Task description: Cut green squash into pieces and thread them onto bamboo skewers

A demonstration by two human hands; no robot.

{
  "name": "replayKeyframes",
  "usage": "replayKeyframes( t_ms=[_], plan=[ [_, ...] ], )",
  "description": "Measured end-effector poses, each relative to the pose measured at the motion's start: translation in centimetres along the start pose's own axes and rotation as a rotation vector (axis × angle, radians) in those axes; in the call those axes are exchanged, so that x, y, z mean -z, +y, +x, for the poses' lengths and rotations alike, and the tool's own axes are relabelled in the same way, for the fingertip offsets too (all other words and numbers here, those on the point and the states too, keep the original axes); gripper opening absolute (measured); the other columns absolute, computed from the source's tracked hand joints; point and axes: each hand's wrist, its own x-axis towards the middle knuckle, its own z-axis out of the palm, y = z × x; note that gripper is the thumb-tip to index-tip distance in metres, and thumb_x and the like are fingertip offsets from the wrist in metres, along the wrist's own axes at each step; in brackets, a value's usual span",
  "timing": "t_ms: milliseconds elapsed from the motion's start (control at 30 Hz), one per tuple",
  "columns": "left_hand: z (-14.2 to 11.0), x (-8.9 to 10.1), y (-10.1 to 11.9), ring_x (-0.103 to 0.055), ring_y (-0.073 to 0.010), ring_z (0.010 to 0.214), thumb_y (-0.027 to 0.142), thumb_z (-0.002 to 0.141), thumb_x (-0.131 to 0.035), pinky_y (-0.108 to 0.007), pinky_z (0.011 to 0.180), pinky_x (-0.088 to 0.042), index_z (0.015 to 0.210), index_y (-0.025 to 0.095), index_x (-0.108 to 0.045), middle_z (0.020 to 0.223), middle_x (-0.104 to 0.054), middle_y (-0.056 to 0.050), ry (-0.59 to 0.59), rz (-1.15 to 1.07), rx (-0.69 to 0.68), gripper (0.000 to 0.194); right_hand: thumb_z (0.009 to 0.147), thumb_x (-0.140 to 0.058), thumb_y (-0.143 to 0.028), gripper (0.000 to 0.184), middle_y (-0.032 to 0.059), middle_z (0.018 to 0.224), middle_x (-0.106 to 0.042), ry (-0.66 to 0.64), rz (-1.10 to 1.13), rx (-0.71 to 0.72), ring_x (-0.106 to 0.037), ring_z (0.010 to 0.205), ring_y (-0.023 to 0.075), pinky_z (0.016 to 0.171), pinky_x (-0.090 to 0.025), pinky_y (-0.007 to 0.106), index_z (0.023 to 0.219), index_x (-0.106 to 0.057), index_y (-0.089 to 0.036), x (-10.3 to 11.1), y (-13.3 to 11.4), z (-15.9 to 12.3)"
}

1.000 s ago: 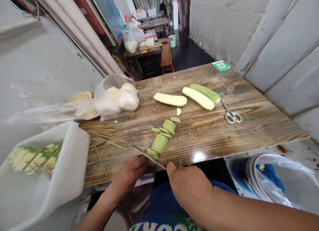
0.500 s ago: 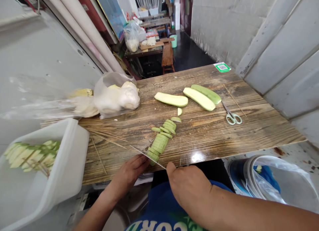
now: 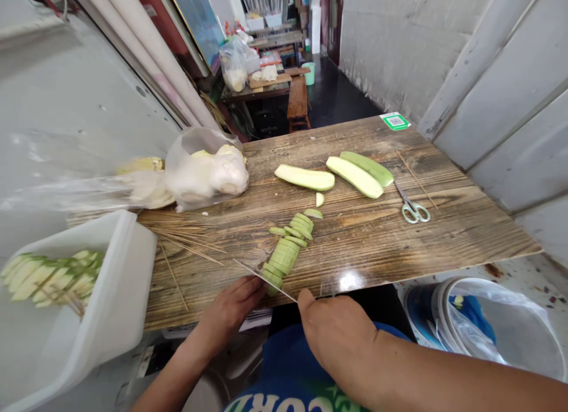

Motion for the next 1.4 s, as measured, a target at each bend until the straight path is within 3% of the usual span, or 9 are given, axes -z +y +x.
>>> replayKeyframes(
  t_ms=[300, 667, 1000, 1400],
  plan=[
    [-0.4, -0.1, -0.2, -0.052, -0.0213, 0.105, 0.009, 0.085, -0.039, -0.034, 0.081, -0.051, 0.115, 0.016, -0.054, 0.111, -0.059, -0.011, -0.052, 0.037, -0.012, 0.033, 0.071, -0.049, -0.004, 0.017, 0.0008, 0.052, -0.061, 0.031, -0.011, -0.032, -0.06, 0.043, 0.0142, 0.04, -0.028, 0.02, 0.083, -0.045, -0.015, -2.9, -0.2, 0.6],
    [-1.0, -0.8, -0.6, -0.051, -0.0228, 0.11, 0.012, 0.087, -0.036, -0.037, 0.086, -0.05, 0.123, 0.016, -0.051, 0.114, -0.059, -0.012, 0.059, -0.001, -0.053, 0.039, 0.078, -0.045, -0.003, 0.014, 0.001, 0.054, -0.058, 0.063, 0.019, -0.006, -0.057, 0.044, 0.0139, 0.038, -0.021, 0.024, 0.079, -0.042, -0.016, -2.4, -0.6, -0.2],
    [-0.8, -0.4, 0.0, -0.052, -0.0206, 0.108, 0.012, 0.088, -0.037, -0.036, 0.089, -0.049, 0.12, 0.017, -0.052, 0.112, -0.06, -0.01, 0.033, 0.016, -0.011, 0.036, 0.073, -0.045, 0.0, 0.018, 0.001, 0.054, -0.058, 0.082, -0.067, 0.027, -0.056, 0.043, 0.0149, 0.038, -0.017, 0.026, 0.081, -0.044, -0.016, -1.1, -0.2, -0.7],
    [-0.6, -0.4, 0.3, -0.053, -0.0208, 0.104, 0.009, 0.086, -0.039, -0.036, 0.088, -0.049, 0.115, 0.015, -0.054, 0.109, -0.061, -0.01, 0.065, 0.029, -0.019, 0.033, 0.073, -0.047, -0.003, 0.017, -0.0007, 0.052, -0.056, 0.124, -0.075, 0.046, -0.055, 0.042, 0.0125, 0.039, -0.016, 0.026, 0.079, -0.041, -0.017, -1.9, 0.0, -0.9]
  ],
)
